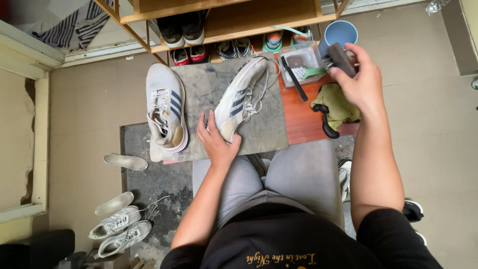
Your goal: The person cleans a white sneaker by first removing the laces, then scrubbing the interior and exterior with a brush and a cleaning solution. They use a cloth to wipe the shoe and a small tool to clean the sole's treads.
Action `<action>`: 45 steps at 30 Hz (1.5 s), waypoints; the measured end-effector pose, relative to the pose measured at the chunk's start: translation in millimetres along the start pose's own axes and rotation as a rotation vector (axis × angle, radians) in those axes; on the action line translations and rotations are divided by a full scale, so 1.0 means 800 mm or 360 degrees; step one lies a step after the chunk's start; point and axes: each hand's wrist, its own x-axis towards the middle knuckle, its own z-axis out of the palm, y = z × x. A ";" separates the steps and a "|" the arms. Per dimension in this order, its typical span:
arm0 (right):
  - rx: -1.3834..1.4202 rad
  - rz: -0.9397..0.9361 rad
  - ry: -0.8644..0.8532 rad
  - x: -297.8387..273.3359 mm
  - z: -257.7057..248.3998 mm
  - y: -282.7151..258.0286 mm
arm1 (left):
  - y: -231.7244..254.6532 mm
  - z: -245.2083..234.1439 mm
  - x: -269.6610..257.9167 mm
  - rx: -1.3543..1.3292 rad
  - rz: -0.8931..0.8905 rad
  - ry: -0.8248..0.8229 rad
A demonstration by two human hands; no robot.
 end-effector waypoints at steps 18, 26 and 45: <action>-0.1793 -0.1209 0.0479 0.072 0.127 0.036 | -0.002 0.009 -0.001 -0.0126 -0.0043 0.0100; -0.1275 -0.0077 -0.0742 0.020 0.083 -0.053 | -0.025 0.009 0.009 -0.0381 -0.0168 0.0204; -0.0566 0.0001 0.0066 -0.001 0.092 0.062 | -0.061 0.001 0.030 -0.0583 0.0024 0.0191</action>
